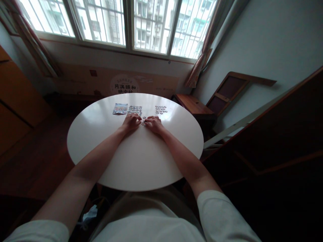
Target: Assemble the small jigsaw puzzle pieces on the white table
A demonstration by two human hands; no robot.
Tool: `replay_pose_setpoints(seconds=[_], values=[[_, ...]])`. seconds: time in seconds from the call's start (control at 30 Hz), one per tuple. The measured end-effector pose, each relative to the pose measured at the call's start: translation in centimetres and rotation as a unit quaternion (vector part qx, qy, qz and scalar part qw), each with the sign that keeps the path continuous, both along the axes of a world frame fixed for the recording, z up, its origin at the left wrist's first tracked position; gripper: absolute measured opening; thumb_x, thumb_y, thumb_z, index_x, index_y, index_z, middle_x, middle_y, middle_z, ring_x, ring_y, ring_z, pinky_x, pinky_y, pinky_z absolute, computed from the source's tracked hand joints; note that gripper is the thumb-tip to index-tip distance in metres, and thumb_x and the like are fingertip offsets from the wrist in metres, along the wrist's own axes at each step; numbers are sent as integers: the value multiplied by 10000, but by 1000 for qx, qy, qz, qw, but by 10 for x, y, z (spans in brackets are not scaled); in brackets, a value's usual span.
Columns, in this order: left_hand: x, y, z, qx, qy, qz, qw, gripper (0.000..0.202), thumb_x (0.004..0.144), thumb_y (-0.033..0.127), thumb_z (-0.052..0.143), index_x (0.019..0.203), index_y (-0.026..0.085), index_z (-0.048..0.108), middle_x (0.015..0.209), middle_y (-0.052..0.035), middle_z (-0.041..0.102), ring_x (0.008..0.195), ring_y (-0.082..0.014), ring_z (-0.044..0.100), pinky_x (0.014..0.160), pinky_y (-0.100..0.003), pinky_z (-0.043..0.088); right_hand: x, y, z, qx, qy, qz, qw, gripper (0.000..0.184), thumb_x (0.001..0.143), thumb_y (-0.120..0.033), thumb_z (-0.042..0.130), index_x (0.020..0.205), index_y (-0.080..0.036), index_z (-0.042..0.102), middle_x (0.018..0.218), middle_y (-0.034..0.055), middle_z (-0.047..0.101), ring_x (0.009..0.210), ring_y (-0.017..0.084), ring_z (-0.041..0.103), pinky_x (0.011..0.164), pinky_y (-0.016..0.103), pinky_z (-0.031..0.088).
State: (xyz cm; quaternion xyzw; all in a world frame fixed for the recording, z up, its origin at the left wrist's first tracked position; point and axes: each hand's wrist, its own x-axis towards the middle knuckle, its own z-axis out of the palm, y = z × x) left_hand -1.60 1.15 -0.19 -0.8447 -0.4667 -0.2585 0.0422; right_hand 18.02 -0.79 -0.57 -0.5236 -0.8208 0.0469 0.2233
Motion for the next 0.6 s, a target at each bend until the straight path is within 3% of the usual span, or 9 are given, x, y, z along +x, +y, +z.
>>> replay_pose_setpoints(seconds=[0.4, 0.6], values=[[-1, 1, -1, -7, -13, -10, 1000, 190, 811, 235, 554, 856, 207, 737, 945, -67, 705, 930, -239, 619, 908, -396, 426, 3, 2, -1, 40, 10, 12, 999, 265, 914, -261, 531, 1108, -184, 694, 1205, 105, 628, 1105, 265, 511, 962, 404, 413], [-1, -1, 0, -10, -15, -8, 1000, 208, 819, 238, 539, 869, 203, 738, 955, -74, 704, 920, -241, 618, 900, -404, 426, 7, 11, -3, 63, 45, -16, 997, 278, 898, -158, 518, 1106, -136, 700, 1173, 126, 648, 1097, 249, 542, 990, 370, 415]])
